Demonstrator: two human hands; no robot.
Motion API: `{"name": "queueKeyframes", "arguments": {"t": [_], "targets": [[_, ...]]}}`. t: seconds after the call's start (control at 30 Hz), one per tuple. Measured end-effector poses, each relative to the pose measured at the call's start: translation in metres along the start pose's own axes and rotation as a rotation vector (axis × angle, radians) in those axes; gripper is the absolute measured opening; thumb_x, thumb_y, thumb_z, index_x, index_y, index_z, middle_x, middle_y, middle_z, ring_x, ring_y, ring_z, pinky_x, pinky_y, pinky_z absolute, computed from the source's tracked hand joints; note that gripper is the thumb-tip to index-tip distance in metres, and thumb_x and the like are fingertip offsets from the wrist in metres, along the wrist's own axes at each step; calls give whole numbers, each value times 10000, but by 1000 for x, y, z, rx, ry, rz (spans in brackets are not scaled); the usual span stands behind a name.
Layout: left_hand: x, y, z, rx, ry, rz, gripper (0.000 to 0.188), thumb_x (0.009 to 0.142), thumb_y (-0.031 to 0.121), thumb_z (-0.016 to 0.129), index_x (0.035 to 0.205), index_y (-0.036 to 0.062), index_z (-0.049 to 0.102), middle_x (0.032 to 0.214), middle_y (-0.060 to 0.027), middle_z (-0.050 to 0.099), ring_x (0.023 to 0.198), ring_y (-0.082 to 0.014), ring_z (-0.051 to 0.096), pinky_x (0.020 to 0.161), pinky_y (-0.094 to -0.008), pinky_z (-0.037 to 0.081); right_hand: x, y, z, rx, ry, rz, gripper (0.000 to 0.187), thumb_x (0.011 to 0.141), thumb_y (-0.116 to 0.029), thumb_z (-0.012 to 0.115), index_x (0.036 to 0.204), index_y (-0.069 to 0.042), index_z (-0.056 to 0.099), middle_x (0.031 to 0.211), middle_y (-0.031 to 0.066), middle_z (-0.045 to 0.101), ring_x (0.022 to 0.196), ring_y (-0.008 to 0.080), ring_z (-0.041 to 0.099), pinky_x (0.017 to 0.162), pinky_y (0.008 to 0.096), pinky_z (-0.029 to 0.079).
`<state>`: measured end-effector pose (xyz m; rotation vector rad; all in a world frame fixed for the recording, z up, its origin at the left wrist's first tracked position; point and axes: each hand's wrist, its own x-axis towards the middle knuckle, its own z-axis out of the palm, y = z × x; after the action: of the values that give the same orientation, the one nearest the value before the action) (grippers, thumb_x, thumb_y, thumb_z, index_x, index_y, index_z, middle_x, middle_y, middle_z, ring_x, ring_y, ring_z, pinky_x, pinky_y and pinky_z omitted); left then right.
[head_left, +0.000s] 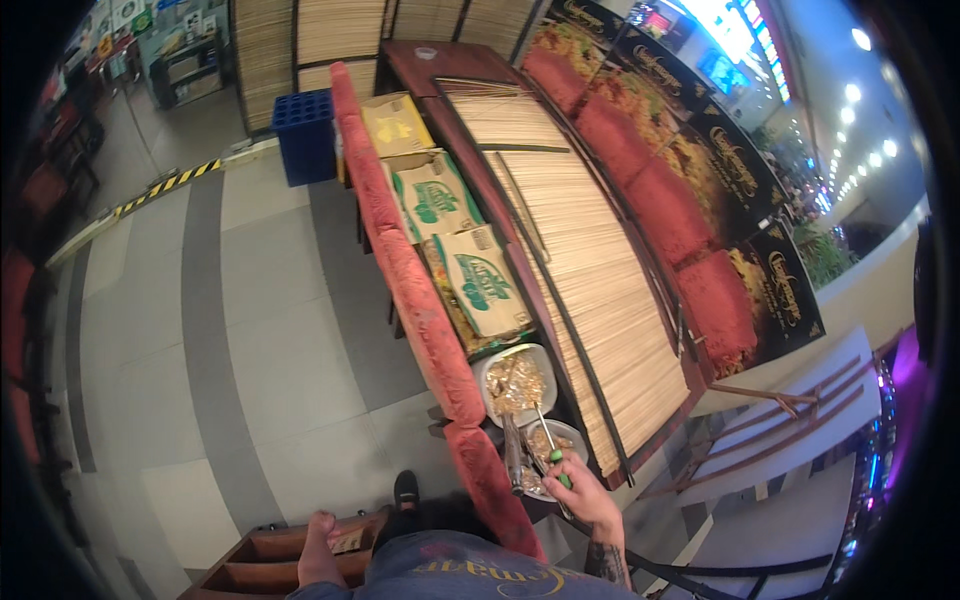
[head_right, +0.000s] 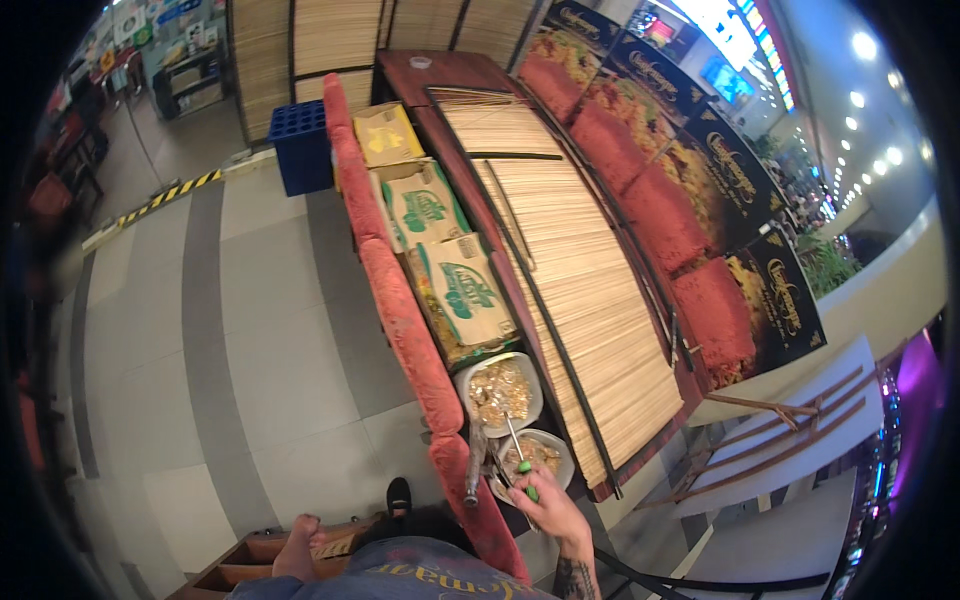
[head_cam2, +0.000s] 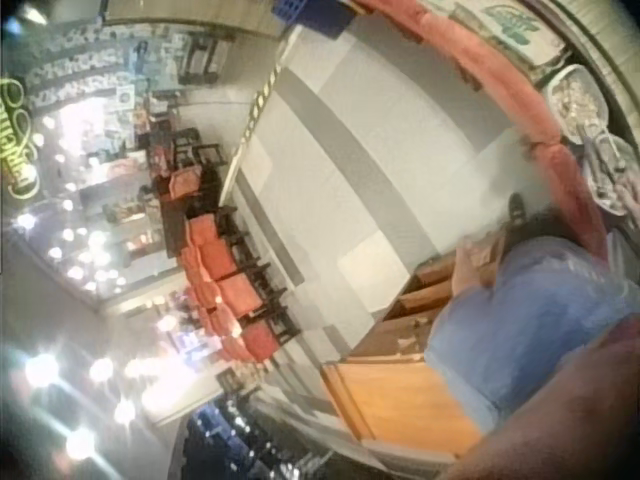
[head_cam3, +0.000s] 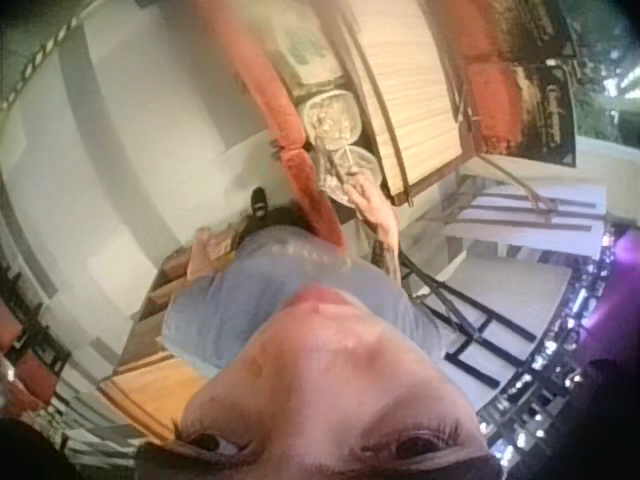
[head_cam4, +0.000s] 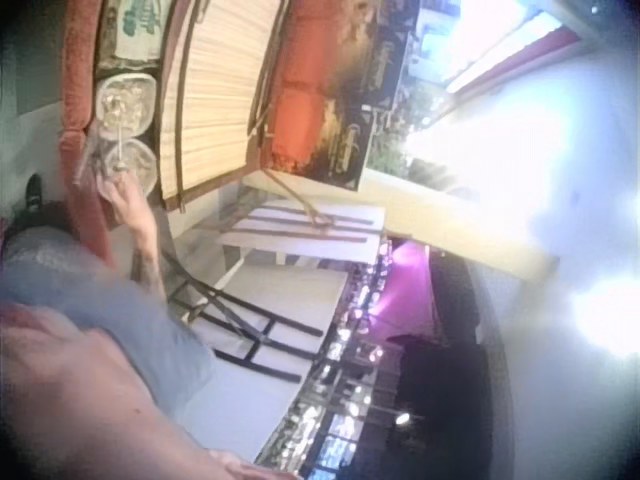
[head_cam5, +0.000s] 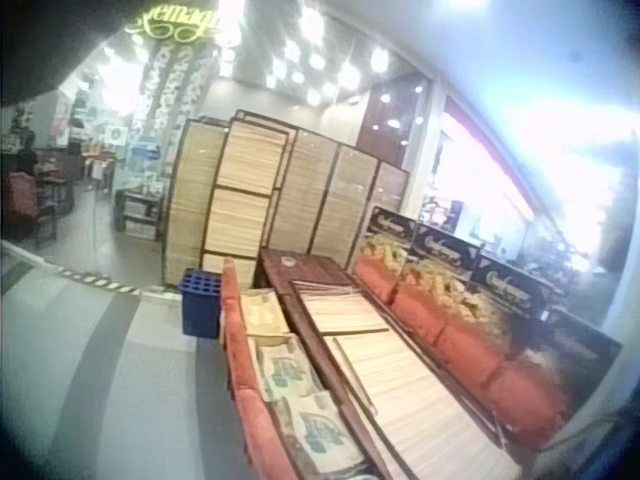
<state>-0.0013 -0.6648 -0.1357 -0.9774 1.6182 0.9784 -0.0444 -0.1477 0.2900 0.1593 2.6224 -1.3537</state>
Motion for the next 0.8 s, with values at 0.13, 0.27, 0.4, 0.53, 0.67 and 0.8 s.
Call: {"name": "queueKeyframes", "arguments": {"t": [0.13, 0.27, 0.4, 0.53, 0.67, 0.8], "targets": [[-5, 72, -18, -388, -22, 237, 217, 967, 199, 540, 1131, 59, 560, 964, -116, 653, 768, -252, 656, 590, -403, 566, 83, -30, 16, -55, -116, -135, 165, 902, -165, 706, 948, -45, 603, 1055, 108, 551, 1047, 259, 541, 916, 348, 428], [-36, 206, -20, -192, -120, 571, 321, 1018, 294, 541, 1257, 84, 579, 1048, -92, 659, 870, -200, 669, 715, -339, 573, 149, -49, 42, 45, -126, -301, 184, 892, -194, 721, 946, -67, 600, 1026, 104, 526, 996, 264, 531, 886, 336, 424], [-118, 356, -36, 12, -277, 798, 355, 1012, 279, 546, 1309, 85, 549, 1122, -103, 648, 971, -192, 655, 780, -339, 543, 217, -79, 66, 127, -148, -304, 190, 905, -192, 707, 955, -52, 589, 1088, 118, 517, 1061, 279, 515, 929, 347, 407], [-89, 436, -98, 141, -233, 956, 356, 1015, 295, 539, 1299, 81, 555, 1106, -104, 660, 921, -190, 669, 766, -333, 545, 292, -100, 93, 254, -199, -292, 191, 926, -198, 688, 962, -40, 588, 1173, 134, 502, 1128, 265, 500, 957, 345, 400], [-13, 434, -206, 185, 36, 723, 359, 1012, 327, 545, 1245, 56, 583, 977, -103, 691, 817, -180, 678, 695, -324, 552, 379, -130, 115, 361, -219, -305, 203, 933, -219, 679, 964, -40, 589, 1182, 148, 500, 1150, 277, 488, 980, 357, 393], [29, 378, -318, 174, 136, 506, 446, 980, 421, 579, 1199, 33, 583, 961, -105, 684, 744, -195, 679, 590, -342, 562, 480, -163, 128, 329, -173, -341, 231, 944, -249, 664, 969, -39, 572, 1167, 168, 488, 1171, 306, 472, 994, 375, 396]]}}
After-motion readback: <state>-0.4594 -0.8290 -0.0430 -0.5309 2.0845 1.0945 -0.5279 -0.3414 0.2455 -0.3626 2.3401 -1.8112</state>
